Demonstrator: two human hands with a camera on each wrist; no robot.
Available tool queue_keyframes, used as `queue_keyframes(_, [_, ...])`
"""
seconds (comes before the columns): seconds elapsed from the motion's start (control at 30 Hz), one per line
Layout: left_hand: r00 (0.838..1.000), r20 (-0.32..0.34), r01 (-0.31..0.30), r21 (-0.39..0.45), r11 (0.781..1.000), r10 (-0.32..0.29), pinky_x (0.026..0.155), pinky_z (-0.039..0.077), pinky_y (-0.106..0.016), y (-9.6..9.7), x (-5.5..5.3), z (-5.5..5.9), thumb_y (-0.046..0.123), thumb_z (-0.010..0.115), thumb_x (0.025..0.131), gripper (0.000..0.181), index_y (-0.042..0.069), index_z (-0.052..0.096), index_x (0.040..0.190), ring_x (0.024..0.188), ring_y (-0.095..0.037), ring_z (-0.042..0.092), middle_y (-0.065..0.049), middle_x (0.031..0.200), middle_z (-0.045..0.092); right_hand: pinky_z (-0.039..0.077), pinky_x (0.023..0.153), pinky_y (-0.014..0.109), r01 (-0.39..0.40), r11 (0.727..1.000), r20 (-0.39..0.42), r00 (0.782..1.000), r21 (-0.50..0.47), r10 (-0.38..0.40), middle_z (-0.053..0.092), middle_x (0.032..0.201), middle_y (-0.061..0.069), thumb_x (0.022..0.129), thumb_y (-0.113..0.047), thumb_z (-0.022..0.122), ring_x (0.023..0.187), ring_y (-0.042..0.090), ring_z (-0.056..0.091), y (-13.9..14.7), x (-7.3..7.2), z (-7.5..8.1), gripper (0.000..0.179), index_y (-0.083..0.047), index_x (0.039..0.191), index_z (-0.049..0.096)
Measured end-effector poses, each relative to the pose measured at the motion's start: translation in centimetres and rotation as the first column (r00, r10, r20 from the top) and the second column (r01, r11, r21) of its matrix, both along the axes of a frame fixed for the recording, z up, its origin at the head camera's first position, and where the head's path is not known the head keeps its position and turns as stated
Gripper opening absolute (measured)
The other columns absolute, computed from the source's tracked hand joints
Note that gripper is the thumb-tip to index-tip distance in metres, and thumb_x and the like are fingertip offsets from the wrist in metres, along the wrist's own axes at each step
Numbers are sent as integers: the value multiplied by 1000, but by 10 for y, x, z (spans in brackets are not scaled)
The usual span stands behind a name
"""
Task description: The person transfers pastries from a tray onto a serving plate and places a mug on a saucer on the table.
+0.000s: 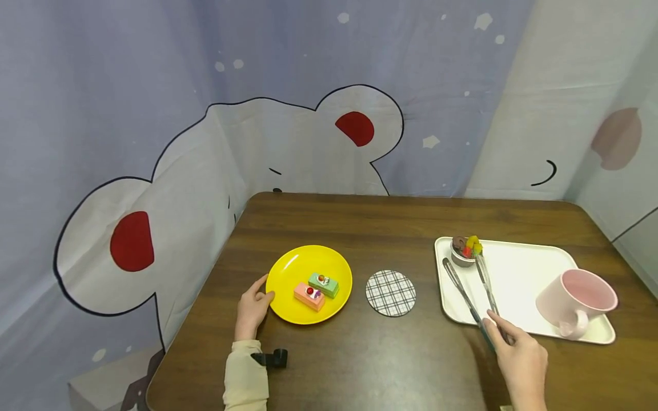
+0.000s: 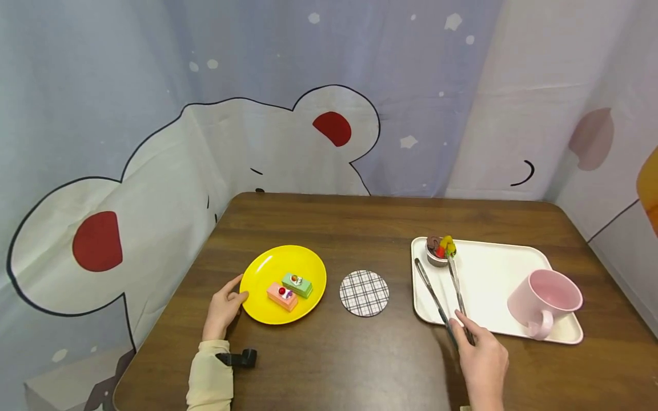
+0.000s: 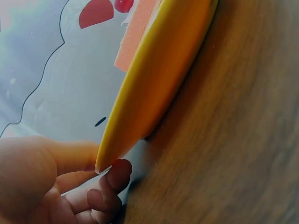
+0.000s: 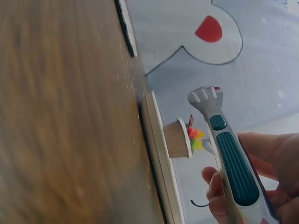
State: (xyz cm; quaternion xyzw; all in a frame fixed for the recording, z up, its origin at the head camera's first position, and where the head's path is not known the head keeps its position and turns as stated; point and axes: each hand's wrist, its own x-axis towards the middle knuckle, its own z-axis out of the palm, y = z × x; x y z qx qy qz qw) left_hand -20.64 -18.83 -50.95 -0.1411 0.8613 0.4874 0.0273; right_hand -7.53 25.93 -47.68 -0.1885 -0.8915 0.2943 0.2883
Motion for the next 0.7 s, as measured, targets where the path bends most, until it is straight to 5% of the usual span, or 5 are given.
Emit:
queue_keyframes(0.27, [1000,2,-2,2,1000,2,45,29,-22,0,0,0,22,53,85,52,24,40,135,44,-11,33,4,52,41,35,58,39,37,999,-14,999,15,-37,68,78,17,73,-25,70,77,44,58,25,-13,-3,22,-10,88,73])
queue_keyframes(0.7, [1000,-10,-5,-13,1000,4,44,31,-22,0,-1,-2,22,53,86,51,22,40,135,44,-10,36,-1,60,52,40,63,38,-22,999,197,980,-35,29,67,89,19,77,-30,65,88,40,59,44,-45,-2,28,-10,95,71])
